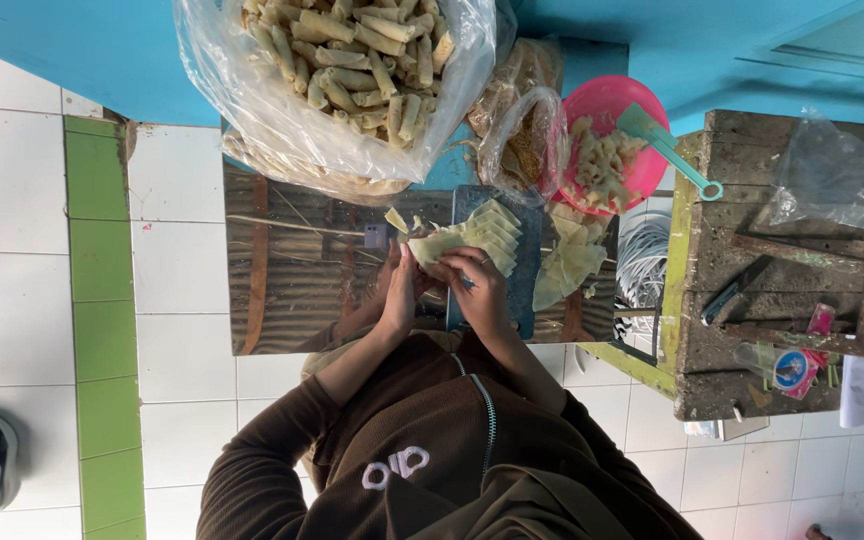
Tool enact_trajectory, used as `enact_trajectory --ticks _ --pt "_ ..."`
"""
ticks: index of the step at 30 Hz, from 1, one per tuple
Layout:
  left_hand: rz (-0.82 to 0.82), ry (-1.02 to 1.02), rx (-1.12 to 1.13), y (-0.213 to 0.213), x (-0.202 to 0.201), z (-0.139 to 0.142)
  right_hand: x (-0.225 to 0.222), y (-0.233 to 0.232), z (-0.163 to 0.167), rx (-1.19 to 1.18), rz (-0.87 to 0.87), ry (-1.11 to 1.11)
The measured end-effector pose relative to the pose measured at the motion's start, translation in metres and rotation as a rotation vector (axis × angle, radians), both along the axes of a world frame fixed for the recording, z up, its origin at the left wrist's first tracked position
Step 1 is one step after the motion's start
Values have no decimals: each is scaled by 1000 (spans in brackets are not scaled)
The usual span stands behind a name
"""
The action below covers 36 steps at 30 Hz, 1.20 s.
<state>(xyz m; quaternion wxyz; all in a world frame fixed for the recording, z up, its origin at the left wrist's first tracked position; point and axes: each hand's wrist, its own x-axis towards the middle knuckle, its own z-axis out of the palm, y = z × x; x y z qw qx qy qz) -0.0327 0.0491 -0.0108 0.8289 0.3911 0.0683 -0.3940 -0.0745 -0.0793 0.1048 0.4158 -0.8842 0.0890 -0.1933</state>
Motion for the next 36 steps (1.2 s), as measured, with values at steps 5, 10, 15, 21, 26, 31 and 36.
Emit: enact_trajectory --ticks 5,10,15,21,26,31,36 --pt "-43 -110 64 -2 -4 -13 -9 -14 -25 378 7 119" --pt "-58 -172 106 -5 -5 -18 -14 -30 -58 787 -81 228" --pt "-17 24 96 -6 1 -16 -24 -50 -80 1489 -379 156" --pt "20 119 157 2 7 -10 -47 -94 -89 1371 -462 -83" --pt "166 124 146 5 12 -19 -63 -76 -90 56 -240 55" --pt "236 141 110 9 15 -30 -66 -43 -75 -229 25 110" --pt "242 136 107 10 17 -33 -64 -39 -63 -230 40 125"
